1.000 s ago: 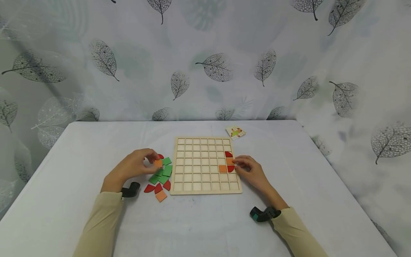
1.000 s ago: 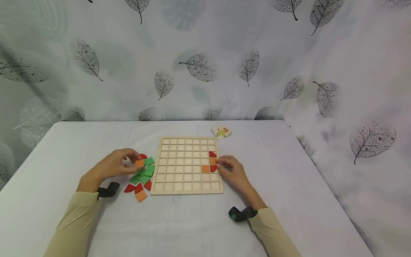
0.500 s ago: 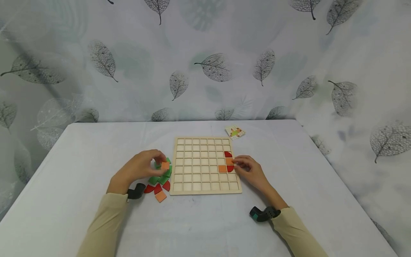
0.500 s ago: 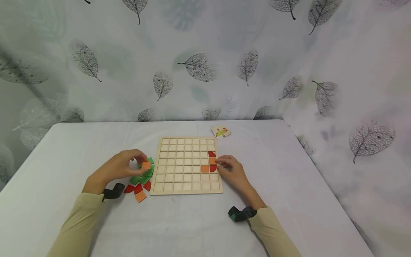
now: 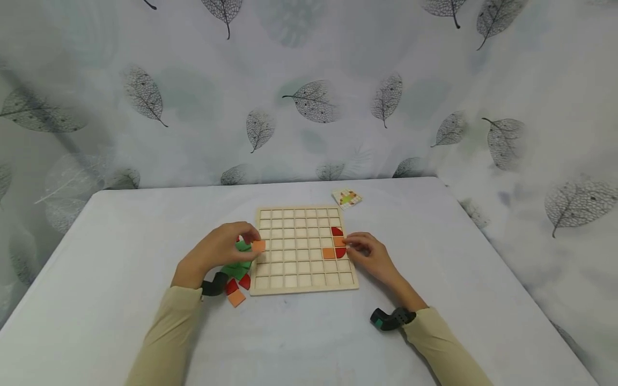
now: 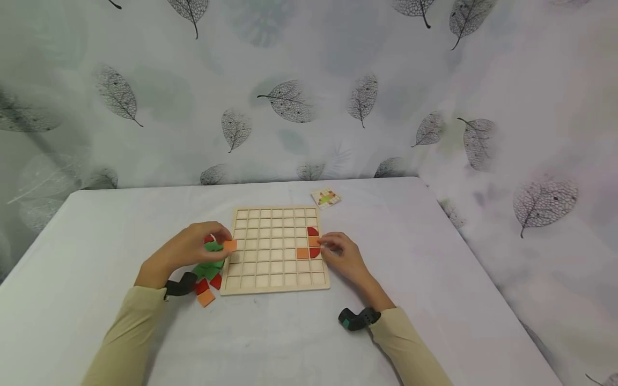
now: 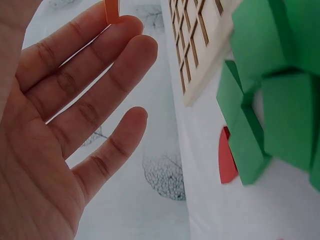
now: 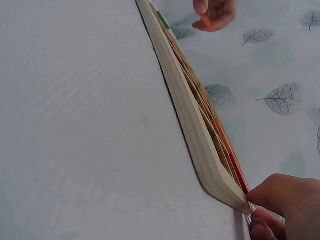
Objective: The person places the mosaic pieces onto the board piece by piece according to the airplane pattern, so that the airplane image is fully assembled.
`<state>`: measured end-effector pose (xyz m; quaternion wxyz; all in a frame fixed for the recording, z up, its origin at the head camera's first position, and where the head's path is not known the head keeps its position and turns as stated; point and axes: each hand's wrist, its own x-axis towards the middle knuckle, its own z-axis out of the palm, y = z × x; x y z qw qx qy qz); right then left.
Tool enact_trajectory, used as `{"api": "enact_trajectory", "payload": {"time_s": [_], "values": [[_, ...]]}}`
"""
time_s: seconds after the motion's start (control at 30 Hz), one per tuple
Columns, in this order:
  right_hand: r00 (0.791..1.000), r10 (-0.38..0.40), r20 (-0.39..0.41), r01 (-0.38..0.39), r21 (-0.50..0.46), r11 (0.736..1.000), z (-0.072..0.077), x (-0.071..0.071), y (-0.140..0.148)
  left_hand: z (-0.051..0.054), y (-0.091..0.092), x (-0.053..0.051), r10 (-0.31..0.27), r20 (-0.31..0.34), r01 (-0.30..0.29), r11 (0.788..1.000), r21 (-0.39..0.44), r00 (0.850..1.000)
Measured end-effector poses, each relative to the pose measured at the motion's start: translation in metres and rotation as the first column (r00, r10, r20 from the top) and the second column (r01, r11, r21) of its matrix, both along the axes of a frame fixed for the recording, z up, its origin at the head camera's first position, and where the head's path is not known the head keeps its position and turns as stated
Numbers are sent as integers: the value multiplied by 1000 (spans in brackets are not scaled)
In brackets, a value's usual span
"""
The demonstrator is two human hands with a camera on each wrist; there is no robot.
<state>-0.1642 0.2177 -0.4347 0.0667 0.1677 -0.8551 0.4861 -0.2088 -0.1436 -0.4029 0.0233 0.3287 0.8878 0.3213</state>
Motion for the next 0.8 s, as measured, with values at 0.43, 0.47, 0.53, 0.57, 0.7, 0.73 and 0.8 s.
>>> {"api": "enact_trajectory", "payload": {"time_s": [0.43,0.47,0.53,0.57,0.7,0.73,0.8], "values": [[1000,-15,11,15,14,1000,1,0,0,4,27,-10,-51,24,52,999,-16,998],[1000,-16,14,16,14,1000,1,0,0,4,29,-11,-55,28,56,998,-22,998],[1000,-19,17,18,17,1000,1,0,0,5,33,-11,-54,47,56,998,-29,997],[1000,-18,16,18,17,1000,1,0,0,5,35,-12,-56,53,57,998,-27,997],[1000,-11,0,11,15,1000,-1,-1,0,4,42,-13,-67,82,69,997,-22,994],[1000,-7,-4,8,12,1000,-1,-1,0,4,44,-14,-71,91,74,997,-25,993],[1000,0,-9,0,9,1000,-1,-1,0,3,47,-16,-81,98,85,996,-37,992]]}}
